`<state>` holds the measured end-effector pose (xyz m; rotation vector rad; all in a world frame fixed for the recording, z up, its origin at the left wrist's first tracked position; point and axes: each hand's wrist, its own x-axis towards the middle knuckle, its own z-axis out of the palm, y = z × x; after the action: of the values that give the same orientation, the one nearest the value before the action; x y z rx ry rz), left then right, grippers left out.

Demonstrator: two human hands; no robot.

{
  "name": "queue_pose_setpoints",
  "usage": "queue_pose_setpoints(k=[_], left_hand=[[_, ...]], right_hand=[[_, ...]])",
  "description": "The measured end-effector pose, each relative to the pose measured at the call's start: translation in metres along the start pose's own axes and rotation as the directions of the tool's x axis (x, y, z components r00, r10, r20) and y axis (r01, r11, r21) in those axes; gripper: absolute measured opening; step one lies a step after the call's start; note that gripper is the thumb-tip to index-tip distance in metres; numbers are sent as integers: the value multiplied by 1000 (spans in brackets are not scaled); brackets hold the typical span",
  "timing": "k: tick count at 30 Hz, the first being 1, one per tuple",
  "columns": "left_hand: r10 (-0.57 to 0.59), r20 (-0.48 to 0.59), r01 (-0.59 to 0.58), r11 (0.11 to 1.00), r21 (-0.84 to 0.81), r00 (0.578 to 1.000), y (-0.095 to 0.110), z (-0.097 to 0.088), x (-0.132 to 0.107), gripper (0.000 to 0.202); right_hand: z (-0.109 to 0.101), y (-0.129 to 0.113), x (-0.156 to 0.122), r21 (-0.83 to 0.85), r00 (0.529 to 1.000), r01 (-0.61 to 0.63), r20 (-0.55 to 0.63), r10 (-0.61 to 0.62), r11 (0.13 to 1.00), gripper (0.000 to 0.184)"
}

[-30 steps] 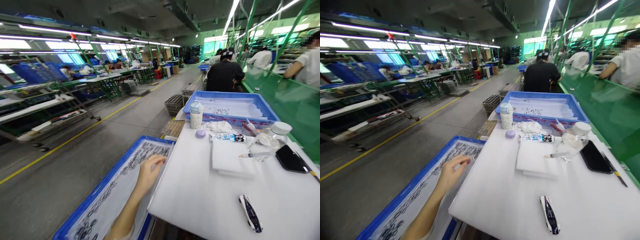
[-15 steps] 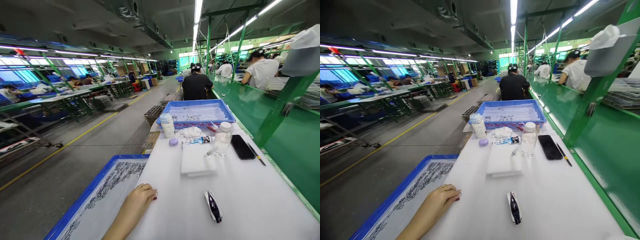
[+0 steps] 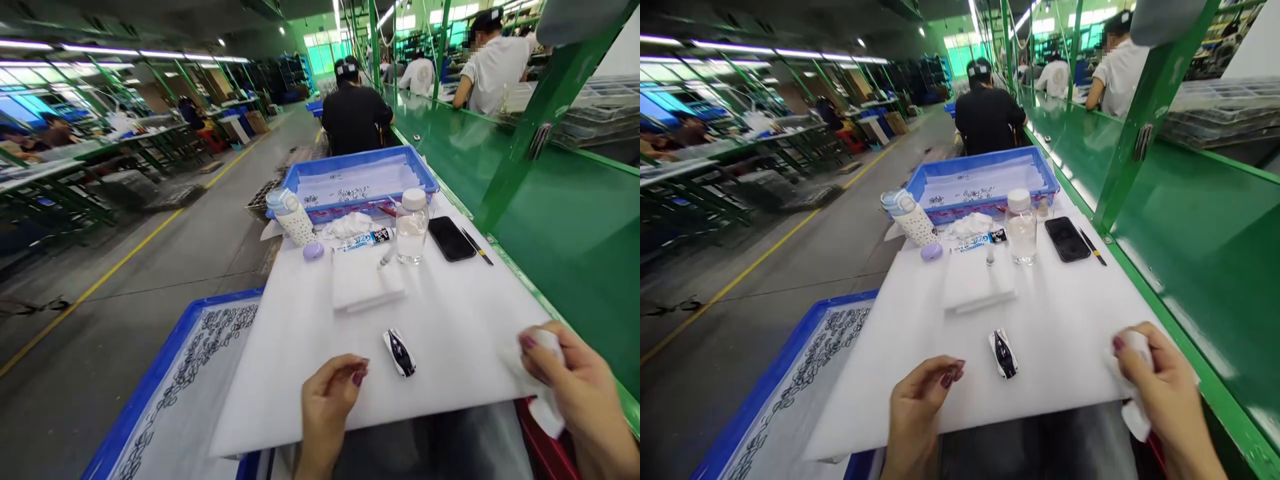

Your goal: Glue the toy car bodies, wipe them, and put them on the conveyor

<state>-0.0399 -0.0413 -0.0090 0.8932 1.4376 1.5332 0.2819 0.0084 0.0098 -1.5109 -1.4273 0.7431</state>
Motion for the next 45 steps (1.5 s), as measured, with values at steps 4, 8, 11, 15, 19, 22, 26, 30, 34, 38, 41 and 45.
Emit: queue_pose_setpoints(k=[4, 8, 11, 15, 19, 22, 26, 30, 34, 38, 41, 45], left_hand=[[-205, 169, 262, 846, -465, 964, 1, 53, 1, 24], [-224, 249, 327, 773, -544, 942, 2, 54, 3, 25], [-221, 277, 343, 760, -552, 935, 2, 49, 1, 23], [-213, 328, 369, 750, -549, 920, 0, 49, 0, 23], [-222, 351, 391, 744, -542, 910, 0, 49, 1, 24], [-225, 341, 388, 738, -552, 913, 0, 48, 1, 23], [-240, 313, 381, 745, -547, 919, 0, 49, 0, 23], [-261, 291, 383, 757, -530, 920, 0, 50, -1, 23], [-261, 318, 399, 749, -529, 911, 0, 52, -2, 26], [-243, 323, 389, 746, -541, 915, 0, 51, -2, 22], [-245, 309, 381, 753, -536, 919, 0, 50, -1, 21], [-228, 316, 373, 755, -540, 921, -1, 51, -1, 22]], right_hand=[[49, -32, -5, -75, 944, 125, 317, -95, 989, 19], [78, -39, -21, -147, 860, 307, 466, -207, 940, 14], [83, -41, -23, -94, 796, 353, 552, -246, 931, 12], [85, -53, -11, -49, 834, 408, 427, -351, 911, 14], [95, -69, -6, 108, 737, 596, 321, -595, 796, 12], [104, -76, -9, 154, 686, 673, 235, -688, 724, 7], [112, -78, -13, 9, 598, 787, 231, -767, 616, 15], [99, -77, -11, -34, 496, 855, 350, -795, 518, 14], [78, -81, -4, -92, 500, 856, 398, -769, 509, 16], [84, -84, -5, -82, 523, 841, 371, -767, 534, 18], [92, -84, -8, -39, 484, 853, 429, -763, 520, 13], [83, -81, -2, -35, 557, 795, 434, -707, 605, 11]])
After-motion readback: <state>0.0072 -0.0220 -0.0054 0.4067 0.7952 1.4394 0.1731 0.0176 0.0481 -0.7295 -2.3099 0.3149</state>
